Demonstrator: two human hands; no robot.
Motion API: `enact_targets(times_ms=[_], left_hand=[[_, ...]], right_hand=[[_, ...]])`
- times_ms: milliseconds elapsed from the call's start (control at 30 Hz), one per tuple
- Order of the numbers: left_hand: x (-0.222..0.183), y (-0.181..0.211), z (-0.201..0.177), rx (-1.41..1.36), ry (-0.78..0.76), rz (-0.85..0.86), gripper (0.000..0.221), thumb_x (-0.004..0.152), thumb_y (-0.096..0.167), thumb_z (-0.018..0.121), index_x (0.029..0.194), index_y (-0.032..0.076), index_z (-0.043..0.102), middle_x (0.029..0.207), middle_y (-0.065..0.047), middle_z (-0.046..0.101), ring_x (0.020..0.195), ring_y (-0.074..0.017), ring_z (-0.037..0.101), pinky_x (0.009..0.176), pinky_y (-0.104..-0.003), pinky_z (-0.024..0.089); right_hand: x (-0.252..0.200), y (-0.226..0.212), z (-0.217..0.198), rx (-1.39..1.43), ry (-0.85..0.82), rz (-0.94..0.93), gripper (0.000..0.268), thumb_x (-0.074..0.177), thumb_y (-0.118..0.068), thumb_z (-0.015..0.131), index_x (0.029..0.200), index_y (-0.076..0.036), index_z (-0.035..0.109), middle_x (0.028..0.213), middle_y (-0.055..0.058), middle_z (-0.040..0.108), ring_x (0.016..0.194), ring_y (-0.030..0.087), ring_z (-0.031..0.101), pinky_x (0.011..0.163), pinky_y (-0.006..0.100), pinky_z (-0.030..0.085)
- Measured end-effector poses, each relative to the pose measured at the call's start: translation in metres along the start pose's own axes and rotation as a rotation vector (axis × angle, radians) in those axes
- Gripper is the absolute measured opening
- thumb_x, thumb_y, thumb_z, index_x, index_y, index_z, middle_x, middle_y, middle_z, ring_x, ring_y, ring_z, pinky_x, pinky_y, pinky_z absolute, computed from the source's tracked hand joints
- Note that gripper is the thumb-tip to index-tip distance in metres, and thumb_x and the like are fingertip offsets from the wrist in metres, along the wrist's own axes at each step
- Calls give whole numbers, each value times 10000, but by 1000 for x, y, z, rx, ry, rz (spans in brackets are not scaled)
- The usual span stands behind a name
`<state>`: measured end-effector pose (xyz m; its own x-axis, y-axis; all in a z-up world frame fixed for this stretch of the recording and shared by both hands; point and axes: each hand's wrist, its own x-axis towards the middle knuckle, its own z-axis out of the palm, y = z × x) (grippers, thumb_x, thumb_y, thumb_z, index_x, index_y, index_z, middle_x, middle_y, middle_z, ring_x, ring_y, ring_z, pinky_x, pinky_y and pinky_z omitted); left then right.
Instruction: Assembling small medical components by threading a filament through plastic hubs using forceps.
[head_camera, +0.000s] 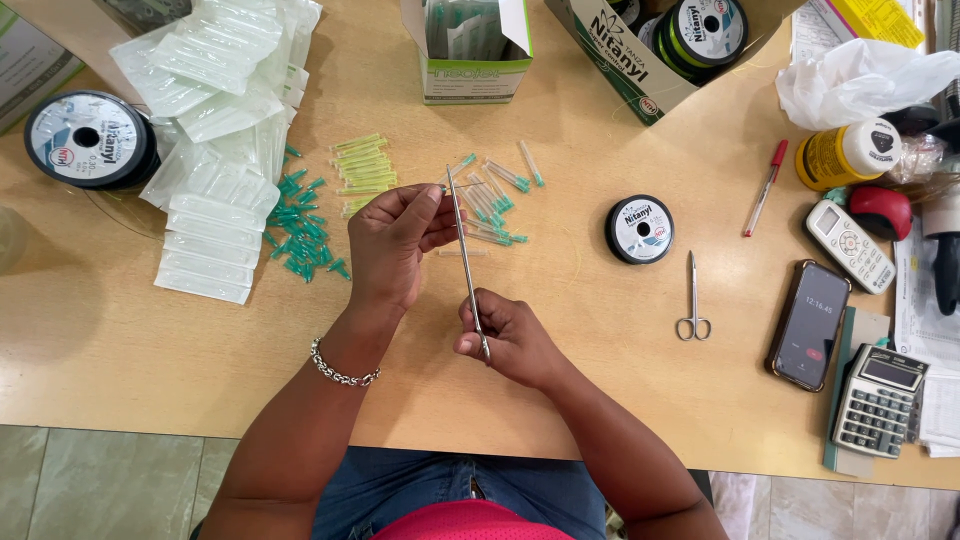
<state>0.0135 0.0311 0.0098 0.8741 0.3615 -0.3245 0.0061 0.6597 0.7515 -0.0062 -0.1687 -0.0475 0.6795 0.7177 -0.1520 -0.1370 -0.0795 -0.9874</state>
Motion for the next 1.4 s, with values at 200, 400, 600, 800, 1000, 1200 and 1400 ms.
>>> enact_targets(times_ms=[200, 400, 600, 800, 1000, 1200, 1400], left_hand=[[-4, 1, 3, -1, 7, 13, 136, 924, 141, 753, 962, 16, 718, 897, -172, 781, 779, -242, 794, 730, -392, 688], [-5, 2, 5, -11, 13, 11, 121, 925, 145, 757, 932, 30, 717, 894, -166, 783, 772, -242, 795, 719, -389, 688], [-6, 3, 8, -10, 24, 26, 125, 921, 138, 760, 913, 25, 708, 899, -171, 784, 782, -255, 797, 721, -391, 685], [-6, 3, 8, 0, 29, 25, 125, 916, 133, 761, 916, 20, 709, 902, -171, 784, 787, -257, 797, 724, -394, 685], [-5, 0, 7, -2, 33, 41, 120, 916, 126, 763, 908, 18, 711, 906, -175, 783, 785, -255, 796, 723, -393, 685], [-5, 0, 7, -2, 23, 47, 121, 917, 128, 767, 902, 21, 711, 908, -178, 783, 794, -258, 796, 730, -402, 685], [-4, -5, 5, 3, 46, 62, 118, 914, 121, 770, 925, 13, 724, 913, -181, 785, 786, -261, 797, 722, -405, 686]], right_hand=[[-1, -5, 0, 34, -21, -3, 354, 843, -302, 872, 880, -44, 633, 541, 68, 602, 473, 111, 568, 478, 206, 436], [-1, -3, -1, 51, -39, -7, 379, 833, -335, 879, 882, -50, 635, 560, 66, 603, 483, 101, 545, 478, 209, 431], [-2, -6, 0, 52, -41, -1, 374, 842, -328, 870, 884, -43, 632, 561, 62, 597, 496, 102, 537, 488, 209, 424], [-1, -5, 0, 34, -38, -5, 367, 857, -322, 856, 883, -41, 622, 545, 56, 575, 492, 103, 529, 482, 209, 404], [-1, -7, 0, 25, -30, 5, 336, 860, -292, 852, 878, -44, 625, 537, 68, 589, 481, 113, 550, 486, 210, 418], [0, -6, -2, 54, -41, 11, 346, 851, -296, 864, 875, -48, 626, 557, 56, 589, 505, 102, 531, 500, 216, 422], [-1, -4, -1, 42, -17, 35, 355, 814, -278, 895, 862, -43, 633, 519, 65, 584, 471, 111, 550, 486, 207, 428]])
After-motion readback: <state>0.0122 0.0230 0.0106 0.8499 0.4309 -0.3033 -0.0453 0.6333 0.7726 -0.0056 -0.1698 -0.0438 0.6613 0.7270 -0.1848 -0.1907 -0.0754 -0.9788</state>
